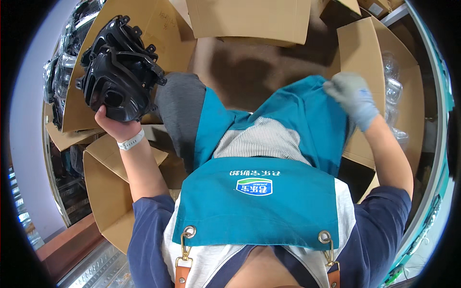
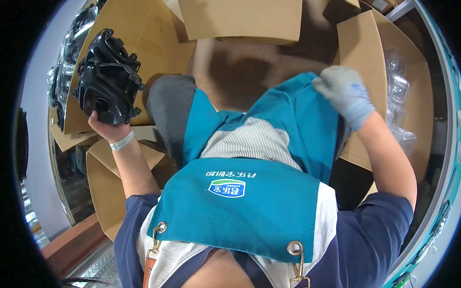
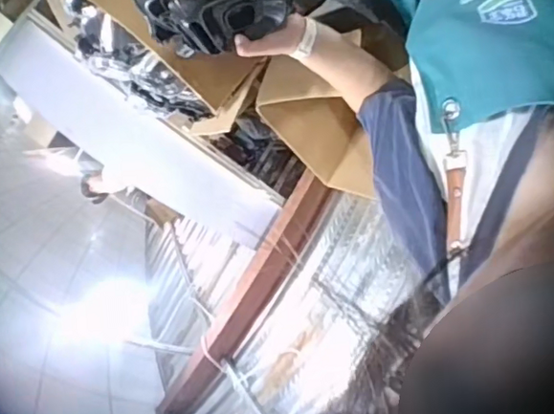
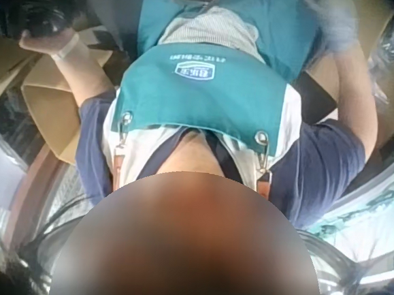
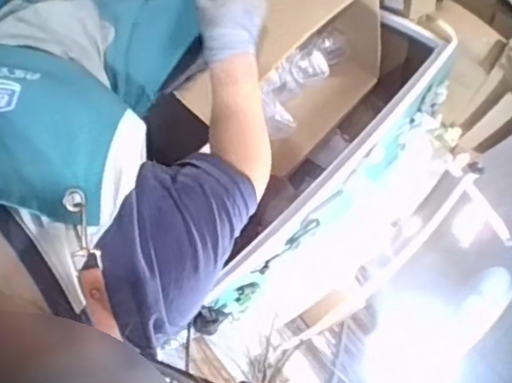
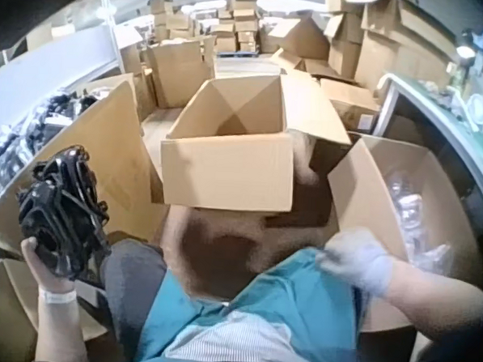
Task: The person assembles black plastic housings with clear plastic lenses by hand, taking the components out of cardboard boxes and fitting them together.
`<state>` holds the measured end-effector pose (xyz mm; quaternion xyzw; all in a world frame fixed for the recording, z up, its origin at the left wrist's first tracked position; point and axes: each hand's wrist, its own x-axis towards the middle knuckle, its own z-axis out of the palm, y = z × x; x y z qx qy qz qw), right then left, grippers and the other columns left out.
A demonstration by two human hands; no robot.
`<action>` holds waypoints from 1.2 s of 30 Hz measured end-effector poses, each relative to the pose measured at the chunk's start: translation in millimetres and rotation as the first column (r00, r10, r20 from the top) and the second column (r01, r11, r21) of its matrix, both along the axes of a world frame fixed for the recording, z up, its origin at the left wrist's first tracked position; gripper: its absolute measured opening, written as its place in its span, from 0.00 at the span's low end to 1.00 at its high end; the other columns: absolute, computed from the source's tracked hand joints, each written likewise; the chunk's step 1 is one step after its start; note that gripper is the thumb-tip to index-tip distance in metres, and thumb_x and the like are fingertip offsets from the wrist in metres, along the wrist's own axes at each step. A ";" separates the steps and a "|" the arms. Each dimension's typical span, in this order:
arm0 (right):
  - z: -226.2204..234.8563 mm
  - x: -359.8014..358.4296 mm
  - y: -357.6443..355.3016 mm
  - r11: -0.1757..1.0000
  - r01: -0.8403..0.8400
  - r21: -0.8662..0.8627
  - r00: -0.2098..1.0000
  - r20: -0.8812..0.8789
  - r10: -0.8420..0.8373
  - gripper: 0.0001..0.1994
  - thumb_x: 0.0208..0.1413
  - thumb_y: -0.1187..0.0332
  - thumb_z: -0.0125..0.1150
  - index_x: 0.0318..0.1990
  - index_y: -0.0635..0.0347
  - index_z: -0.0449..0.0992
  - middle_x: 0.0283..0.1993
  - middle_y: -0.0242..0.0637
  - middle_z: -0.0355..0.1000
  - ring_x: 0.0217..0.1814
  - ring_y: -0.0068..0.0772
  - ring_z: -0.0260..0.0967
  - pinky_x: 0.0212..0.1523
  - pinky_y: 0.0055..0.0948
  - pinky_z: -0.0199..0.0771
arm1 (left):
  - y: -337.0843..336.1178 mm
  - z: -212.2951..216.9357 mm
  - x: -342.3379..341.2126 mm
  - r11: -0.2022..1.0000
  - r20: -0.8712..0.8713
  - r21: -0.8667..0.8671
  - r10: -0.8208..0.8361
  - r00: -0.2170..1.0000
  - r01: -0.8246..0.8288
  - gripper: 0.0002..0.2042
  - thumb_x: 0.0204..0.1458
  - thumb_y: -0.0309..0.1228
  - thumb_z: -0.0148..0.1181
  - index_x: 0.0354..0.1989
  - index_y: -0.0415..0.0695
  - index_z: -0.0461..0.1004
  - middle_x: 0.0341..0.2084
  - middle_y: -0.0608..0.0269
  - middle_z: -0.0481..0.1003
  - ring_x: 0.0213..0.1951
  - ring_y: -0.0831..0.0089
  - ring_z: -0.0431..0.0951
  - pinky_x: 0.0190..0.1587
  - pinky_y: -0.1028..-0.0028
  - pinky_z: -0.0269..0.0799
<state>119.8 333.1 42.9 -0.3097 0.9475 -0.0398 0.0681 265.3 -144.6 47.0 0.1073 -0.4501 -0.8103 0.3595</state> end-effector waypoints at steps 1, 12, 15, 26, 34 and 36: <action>16.5 4.8 12.4 0.986 0.071 -0.152 0.997 -0.013 -0.074 0.15 0.53 0.57 0.56 0.28 0.62 0.75 0.31 0.50 0.71 0.36 0.48 0.69 0.38 0.42 0.66 | -1.7 1.4 -1.5 0.999 -0.019 -0.002 -0.034 0.999 0.034 0.32 0.44 0.43 0.51 0.60 0.45 0.61 0.57 0.52 0.65 0.58 0.51 0.65 0.58 0.48 0.65; 31.3 -6.3 50.5 0.996 0.081 -0.041 0.938 -0.334 -0.090 0.23 0.56 0.54 0.54 0.50 0.67 0.71 0.48 0.52 0.71 0.48 0.53 0.70 0.49 0.40 0.69 | -7.0 4.3 10.8 0.996 -0.108 0.040 -0.073 0.991 0.078 0.32 0.43 0.43 0.52 0.59 0.45 0.62 0.56 0.52 0.66 0.58 0.53 0.66 0.60 0.52 0.62; 31.3 -27.2 -82.8 0.899 -0.090 -0.428 0.984 -0.175 0.016 0.27 0.55 0.56 0.58 0.56 0.67 0.67 0.58 0.50 0.67 0.60 0.45 0.64 0.58 0.36 0.63 | -2.7 8.5 21.6 0.983 -0.233 0.040 -0.168 0.958 0.181 0.29 0.45 0.43 0.51 0.56 0.41 0.66 0.51 0.50 0.70 0.53 0.55 0.71 0.55 0.58 0.69; -96.3 7.1 -240.0 0.992 -0.003 -0.124 0.670 0.736 0.094 0.29 0.54 0.40 0.47 0.33 0.60 0.79 0.29 0.49 0.72 0.37 0.42 0.72 0.44 0.33 0.69 | -4.5 14.8 78.5 0.997 -0.228 0.041 -0.059 0.972 0.070 0.31 0.43 0.44 0.51 0.56 0.39 0.65 0.49 0.47 0.72 0.50 0.54 0.73 0.53 0.57 0.71; 62.2 23.4 -321.1 0.623 -0.609 -0.491 0.788 -0.285 0.546 0.17 0.49 0.54 0.60 0.36 0.59 0.78 0.33 0.48 0.75 0.38 0.50 0.73 0.41 0.41 0.74 | 33.4 46.5 65.5 0.943 -0.245 -0.277 -0.255 0.935 0.184 0.30 0.50 0.50 0.54 0.58 0.44 0.64 0.52 0.53 0.69 0.52 0.57 0.71 0.57 0.59 0.67; 51.0 22.6 -351.1 0.705 -0.576 -0.414 0.816 -0.341 0.466 0.23 0.52 0.46 0.52 0.45 0.53 0.77 0.47 0.43 0.74 0.52 0.44 0.70 0.52 0.35 0.70 | 49.4 52.2 57.2 0.901 -0.038 -0.401 -0.198 0.979 0.167 0.30 0.50 0.51 0.54 0.57 0.43 0.64 0.52 0.53 0.69 0.52 0.59 0.72 0.57 0.60 0.67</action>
